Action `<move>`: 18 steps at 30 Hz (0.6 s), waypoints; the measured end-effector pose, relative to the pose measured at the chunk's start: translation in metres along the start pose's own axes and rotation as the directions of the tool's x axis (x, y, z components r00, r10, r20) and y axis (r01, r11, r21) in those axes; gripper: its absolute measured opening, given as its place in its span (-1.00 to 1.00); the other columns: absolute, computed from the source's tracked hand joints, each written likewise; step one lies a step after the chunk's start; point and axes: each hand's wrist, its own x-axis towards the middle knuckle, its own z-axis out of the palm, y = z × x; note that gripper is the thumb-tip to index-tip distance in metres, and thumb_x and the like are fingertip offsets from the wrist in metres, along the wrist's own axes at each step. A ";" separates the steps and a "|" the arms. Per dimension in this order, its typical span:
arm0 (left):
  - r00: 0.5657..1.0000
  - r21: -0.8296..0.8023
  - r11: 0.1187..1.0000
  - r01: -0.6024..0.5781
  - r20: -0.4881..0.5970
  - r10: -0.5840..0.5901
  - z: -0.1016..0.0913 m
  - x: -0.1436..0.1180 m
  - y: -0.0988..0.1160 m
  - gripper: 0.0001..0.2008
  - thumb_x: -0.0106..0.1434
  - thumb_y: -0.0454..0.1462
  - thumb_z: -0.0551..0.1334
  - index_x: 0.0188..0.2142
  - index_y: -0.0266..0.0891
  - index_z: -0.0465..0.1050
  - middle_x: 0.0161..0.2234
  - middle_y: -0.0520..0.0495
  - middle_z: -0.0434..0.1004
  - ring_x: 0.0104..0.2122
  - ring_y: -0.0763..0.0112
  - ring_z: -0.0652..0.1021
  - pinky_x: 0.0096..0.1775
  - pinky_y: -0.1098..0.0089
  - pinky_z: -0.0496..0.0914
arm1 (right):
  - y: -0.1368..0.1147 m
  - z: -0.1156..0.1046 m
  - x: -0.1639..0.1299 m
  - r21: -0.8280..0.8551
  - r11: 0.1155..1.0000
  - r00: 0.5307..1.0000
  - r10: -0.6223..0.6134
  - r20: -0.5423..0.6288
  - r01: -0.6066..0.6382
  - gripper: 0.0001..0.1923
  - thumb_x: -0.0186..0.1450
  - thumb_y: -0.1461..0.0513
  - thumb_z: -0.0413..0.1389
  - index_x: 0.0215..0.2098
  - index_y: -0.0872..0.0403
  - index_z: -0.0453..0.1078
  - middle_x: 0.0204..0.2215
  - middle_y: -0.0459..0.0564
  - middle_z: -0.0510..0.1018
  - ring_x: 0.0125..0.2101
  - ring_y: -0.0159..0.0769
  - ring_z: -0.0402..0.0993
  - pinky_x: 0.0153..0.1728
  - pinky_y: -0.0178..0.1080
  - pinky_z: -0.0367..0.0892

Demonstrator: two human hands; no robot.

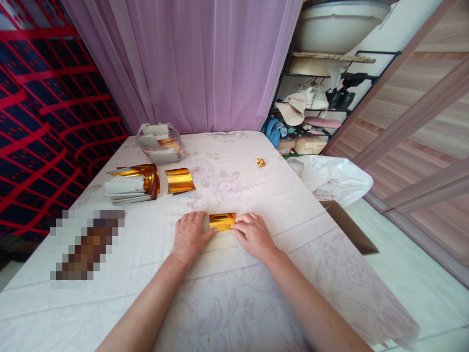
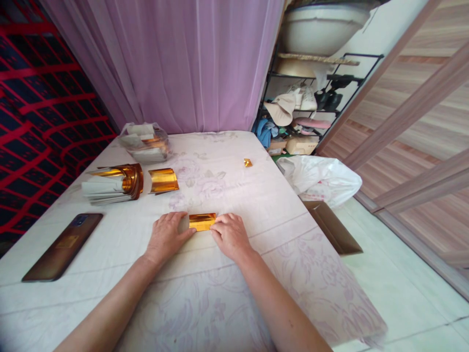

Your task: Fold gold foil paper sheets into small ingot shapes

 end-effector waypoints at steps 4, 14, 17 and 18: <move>0.997 -0.076 0.995 -0.063 -0.042 0.060 0.013 -0.003 0.000 -0.65 0.20 -0.14 0.29 -0.02 -0.12 0.44 -0.05 -0.12 0.52 -0.03 0.08 0.46 -0.02 0.09 0.29 | 0.008 0.011 -0.001 0.093 0.995 0.995 0.034 -0.093 -0.025 -0.90 0.27 0.27 0.18 -0.33 -0.04 0.54 -0.26 -0.09 0.58 -0.19 -0.29 0.43 -0.12 -0.19 0.22; 0.992 -0.169 0.978 -0.122 -0.064 0.112 0.014 -0.005 -0.001 -0.91 0.25 -0.26 0.22 -0.23 -0.14 0.43 -0.27 -0.04 0.57 -0.18 0.20 0.51 -0.07 0.16 0.29 | 0.008 0.017 -0.002 0.082 0.983 0.972 0.177 -0.154 -0.166 -0.76 0.21 0.27 0.15 -0.13 0.03 0.39 -0.15 0.03 0.54 -0.10 -0.16 0.38 -0.06 -0.13 0.24; 0.992 -0.181 0.976 -0.121 -0.064 0.111 0.015 -0.006 -0.002 -0.87 0.21 -0.29 0.23 -0.21 -0.16 0.42 -0.28 -0.04 0.58 -0.20 0.21 0.52 -0.06 0.17 0.29 | 0.008 0.018 -0.002 0.059 0.982 0.969 0.187 -0.160 -0.179 -0.61 0.20 0.27 0.15 0.02 0.06 0.34 -0.05 0.07 0.51 -0.03 -0.13 0.36 -0.01 -0.10 0.23; 0.992 -0.189 0.975 -0.117 -0.064 0.106 0.016 -0.005 -0.003 -0.85 0.20 -0.31 0.23 -0.21 -0.16 0.43 -0.28 -0.04 0.58 -0.20 0.22 0.52 -0.06 0.17 0.29 | 0.008 0.018 -0.002 0.058 0.983 0.971 0.179 -0.156 -0.172 -0.61 0.21 0.27 0.14 0.02 0.05 0.34 -0.05 0.06 0.51 -0.03 -0.14 0.36 -0.01 -0.10 0.22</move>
